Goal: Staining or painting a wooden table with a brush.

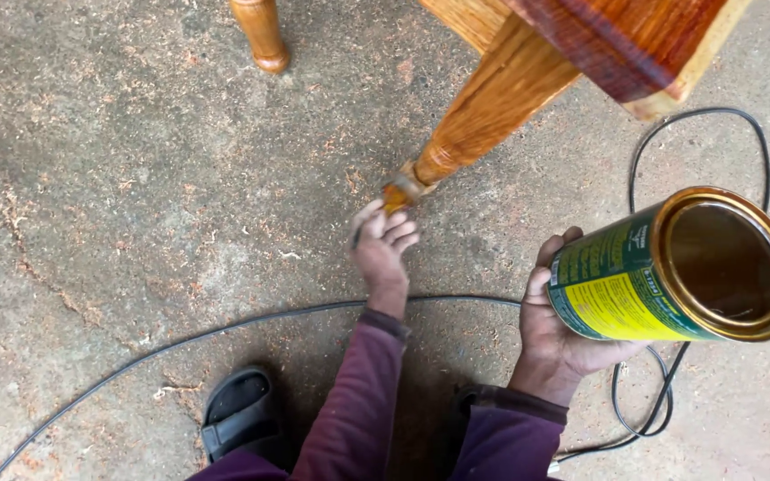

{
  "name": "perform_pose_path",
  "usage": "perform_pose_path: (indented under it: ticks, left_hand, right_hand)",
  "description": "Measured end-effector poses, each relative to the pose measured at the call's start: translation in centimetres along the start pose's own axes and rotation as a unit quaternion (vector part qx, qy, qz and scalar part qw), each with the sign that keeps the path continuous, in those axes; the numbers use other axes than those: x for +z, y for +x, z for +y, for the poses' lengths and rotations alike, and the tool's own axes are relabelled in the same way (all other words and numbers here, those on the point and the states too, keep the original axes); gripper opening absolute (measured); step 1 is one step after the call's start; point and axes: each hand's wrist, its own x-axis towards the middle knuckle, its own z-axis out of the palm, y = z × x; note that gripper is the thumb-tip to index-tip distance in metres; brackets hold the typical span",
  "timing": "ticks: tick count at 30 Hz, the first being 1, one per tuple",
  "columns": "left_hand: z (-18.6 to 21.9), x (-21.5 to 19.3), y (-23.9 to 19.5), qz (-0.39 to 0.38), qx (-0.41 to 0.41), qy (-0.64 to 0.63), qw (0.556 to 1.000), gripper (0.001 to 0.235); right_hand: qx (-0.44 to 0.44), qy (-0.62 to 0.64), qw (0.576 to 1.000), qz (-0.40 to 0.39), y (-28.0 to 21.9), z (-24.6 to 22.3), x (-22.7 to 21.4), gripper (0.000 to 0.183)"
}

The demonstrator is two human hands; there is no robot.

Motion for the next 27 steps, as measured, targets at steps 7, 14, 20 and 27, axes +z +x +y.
perform_pose_path:
  ticks: [7, 14, 20, 27]
  left_hand:
    - [0.4, 0.4, -0.3, -0.018, -0.025, -0.035, 0.999, 0.03]
    - [1.9, 1.1, 1.0, 0.02, -0.056, 0.024, 0.998, 0.029]
    - [2.8, 1.5, 1.3, 0.051, -0.029, 0.052, 0.997, 0.028]
    - [2.9, 1.6, 2.9, -0.009, 0.074, 0.065, 0.995, 0.025]
  right_hand:
    - [0.01, 0.014, 1.0, -0.003, -0.2, -0.2, -0.1, 0.07]
    - [-0.017, -0.013, 1.0, -0.023, -0.3, -0.6, -1.0, 0.07]
    - [-0.013, 0.001, 1.0, -0.013, -0.5, -0.6, -0.4, 0.07]
    - [-0.019, 0.005, 1.0, -0.002, -0.3, -1.1, -0.6, 0.069]
